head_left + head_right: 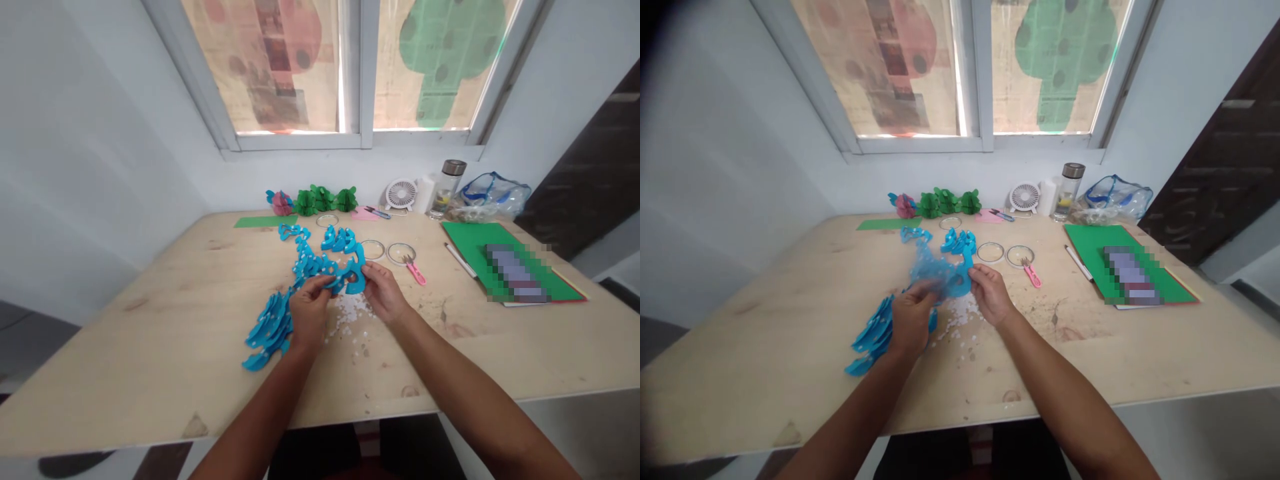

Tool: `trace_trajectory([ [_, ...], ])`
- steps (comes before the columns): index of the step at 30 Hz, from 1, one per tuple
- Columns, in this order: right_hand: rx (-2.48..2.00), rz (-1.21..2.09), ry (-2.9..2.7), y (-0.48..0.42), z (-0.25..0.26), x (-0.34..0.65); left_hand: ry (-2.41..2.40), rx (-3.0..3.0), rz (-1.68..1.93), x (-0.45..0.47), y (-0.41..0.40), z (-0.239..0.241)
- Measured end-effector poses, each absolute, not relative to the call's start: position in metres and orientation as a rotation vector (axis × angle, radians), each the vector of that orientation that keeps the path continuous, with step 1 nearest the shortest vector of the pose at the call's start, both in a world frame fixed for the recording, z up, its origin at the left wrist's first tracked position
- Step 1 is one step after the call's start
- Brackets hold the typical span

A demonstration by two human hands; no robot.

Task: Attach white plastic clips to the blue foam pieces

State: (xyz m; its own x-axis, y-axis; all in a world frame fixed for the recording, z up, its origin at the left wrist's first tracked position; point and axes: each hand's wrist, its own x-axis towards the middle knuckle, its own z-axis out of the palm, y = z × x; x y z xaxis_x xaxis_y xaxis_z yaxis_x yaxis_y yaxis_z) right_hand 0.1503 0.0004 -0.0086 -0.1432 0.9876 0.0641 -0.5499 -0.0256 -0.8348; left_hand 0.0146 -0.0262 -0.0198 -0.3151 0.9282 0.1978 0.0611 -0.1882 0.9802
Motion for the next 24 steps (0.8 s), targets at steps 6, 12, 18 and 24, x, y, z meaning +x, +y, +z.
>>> trace_trajectory([
  [6, -0.664, 1.502, -0.868, 0.003, -0.015, 0.149, 1.413, 1.505, 1.437, 0.013, -0.03, -0.024],
  [12, -0.625, 1.506, -0.838, 0.004, -0.017, 0.15, 1.44, 1.739, 1.422, 0.011, -0.033, -0.023],
  [18, -0.691, 1.452, -0.857, 0.005, -0.019, 0.15, 1.447, 1.877, 1.411, 0.013, -0.034, -0.023],
  [24, -0.727, 1.418, -0.879, 0.007, -0.021, 0.15, 1.407, 1.771, 1.37, 0.015, -0.037, -0.021],
])
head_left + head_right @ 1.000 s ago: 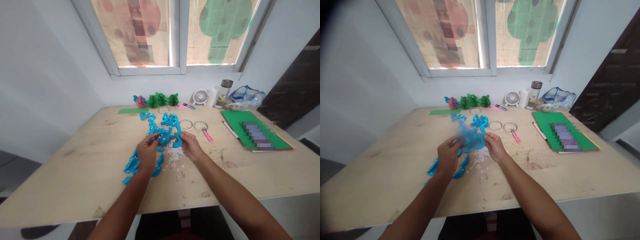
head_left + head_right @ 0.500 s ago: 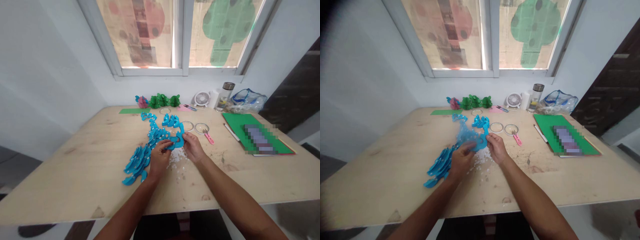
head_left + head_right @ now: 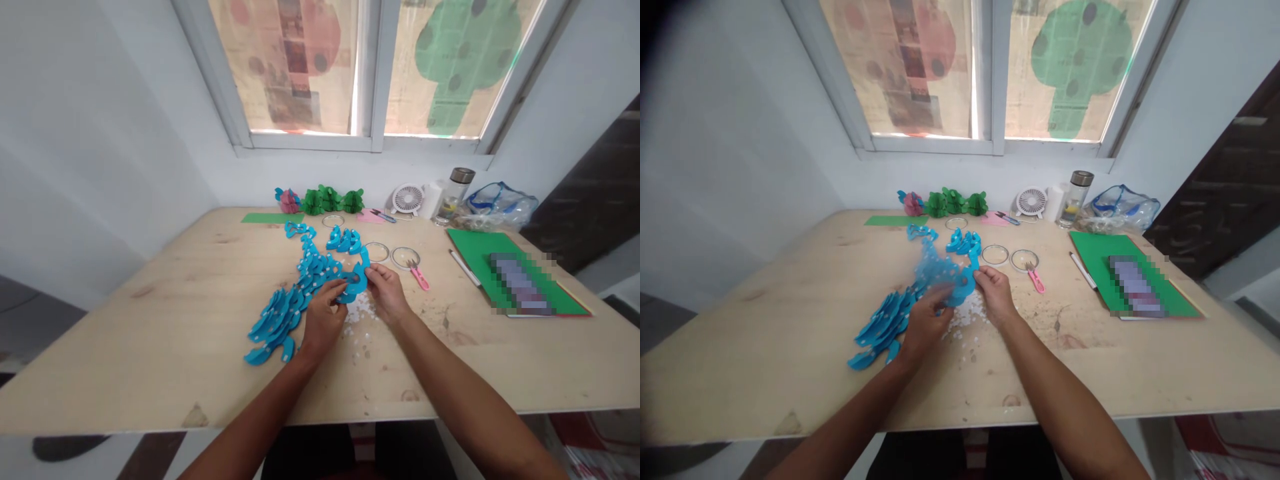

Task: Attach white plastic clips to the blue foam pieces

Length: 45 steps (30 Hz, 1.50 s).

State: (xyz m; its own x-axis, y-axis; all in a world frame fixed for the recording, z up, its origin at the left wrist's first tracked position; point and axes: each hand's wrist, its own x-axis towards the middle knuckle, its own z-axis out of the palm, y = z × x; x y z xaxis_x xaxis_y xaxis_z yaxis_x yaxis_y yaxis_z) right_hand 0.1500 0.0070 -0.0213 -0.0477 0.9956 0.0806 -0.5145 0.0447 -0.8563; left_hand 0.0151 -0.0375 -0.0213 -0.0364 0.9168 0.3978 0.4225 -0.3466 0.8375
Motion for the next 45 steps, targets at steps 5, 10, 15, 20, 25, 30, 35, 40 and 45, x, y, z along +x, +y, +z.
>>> trace_trajectory([
  [5, -0.742, 1.399, -0.891, 0.008, -0.024, 0.151, 1.218, 1.468, 1.308, 0.007, -0.046, -0.017],
  [10, -0.77, 1.395, -0.941, 0.007, -0.025, 0.151, 1.253, 1.124, 1.349, 0.0, -0.042, 0.002],
  [15, -0.78, 1.383, -0.986, 0.008, -0.026, 0.151, 1.272, 1.119, 1.21, 0.007, -0.029, 0.016],
  [20, -0.806, 1.364, -1.042, 0.008, -0.028, 0.152, 1.303, 1.164, 1.151, 0.01, -0.022, 0.011],
  [25, -0.823, 1.352, -1.07, 0.005, -0.027, 0.151, 1.34, 1.195, 1.085, 0.008, -0.015, 0.006],
  [30, -0.812, 1.35, -1.036, 0.006, -0.022, 0.153, 1.351, 1.178, 1.09, -0.001, -0.007, 0.013],
  [35, -0.84, 1.341, -0.978, 0.009, -0.019, 0.157, 1.125, 1.009, 1.209, -0.015, -0.001, 0.022],
  [40, -0.914, 1.368, -1.02, 0.01, -0.022, 0.157, 0.905, 0.916, 1.15, -0.008, -0.003, 0.02],
  [45, -0.939, 1.333, -1.083, 0.009, -0.023, 0.155, 1.016, 0.974, 1.169, 0.005, -0.006, 0.008],
])
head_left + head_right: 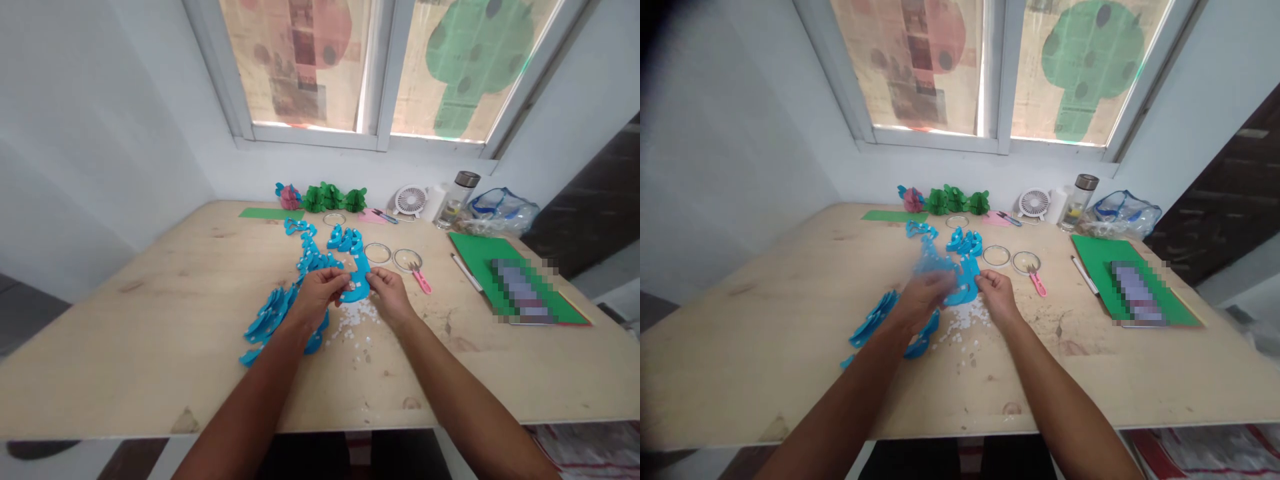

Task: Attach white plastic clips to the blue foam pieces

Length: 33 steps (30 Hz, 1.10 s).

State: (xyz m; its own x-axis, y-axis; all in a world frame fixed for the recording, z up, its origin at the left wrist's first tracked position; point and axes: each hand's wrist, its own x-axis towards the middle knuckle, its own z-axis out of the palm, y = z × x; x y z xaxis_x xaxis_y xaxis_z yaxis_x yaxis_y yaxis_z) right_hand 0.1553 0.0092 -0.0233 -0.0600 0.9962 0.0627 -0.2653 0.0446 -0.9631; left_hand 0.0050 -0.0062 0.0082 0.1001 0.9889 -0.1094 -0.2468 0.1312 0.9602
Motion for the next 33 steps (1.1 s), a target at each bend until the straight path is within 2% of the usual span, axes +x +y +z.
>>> trace_trajectory([
  [16, -0.978, 1.22, -1.242, 0.007, -0.024, 0.154, 1.281, 1.09, 1.401, 0.023, -0.02, 0.011],
  [33, -0.99, 1.211, -1.267, 0.006, -0.024, 0.153, 1.391, 1.141, 1.46, 0.023, -0.016, 0.002],
])
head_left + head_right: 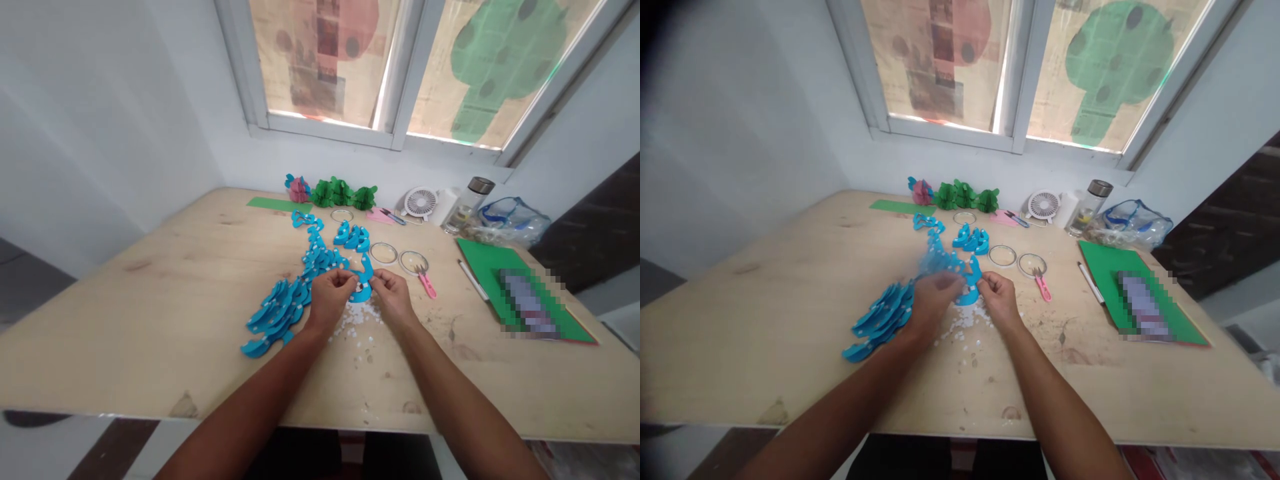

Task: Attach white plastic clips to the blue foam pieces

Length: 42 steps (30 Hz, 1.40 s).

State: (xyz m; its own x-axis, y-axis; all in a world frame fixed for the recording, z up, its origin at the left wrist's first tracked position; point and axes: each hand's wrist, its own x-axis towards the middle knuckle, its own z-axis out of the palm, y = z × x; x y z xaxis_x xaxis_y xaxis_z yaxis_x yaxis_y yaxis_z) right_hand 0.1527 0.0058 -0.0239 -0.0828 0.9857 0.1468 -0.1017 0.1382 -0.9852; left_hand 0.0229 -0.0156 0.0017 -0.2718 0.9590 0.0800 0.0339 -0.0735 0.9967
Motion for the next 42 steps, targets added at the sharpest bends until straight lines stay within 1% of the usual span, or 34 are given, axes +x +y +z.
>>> trace_trajectory([
  [17, -0.983, 1.207, -1.298, 0.0059, -0.0256, 0.153, 1.443, 1.19, 1.457, 0.0215, -0.0119, -0.0016],
  [42, -0.988, 1.148, -1.389, 0.0067, -0.0328, 0.1553, 1.369, 0.996, 1.489, 0.0255, -0.0116, 0.0023],
])
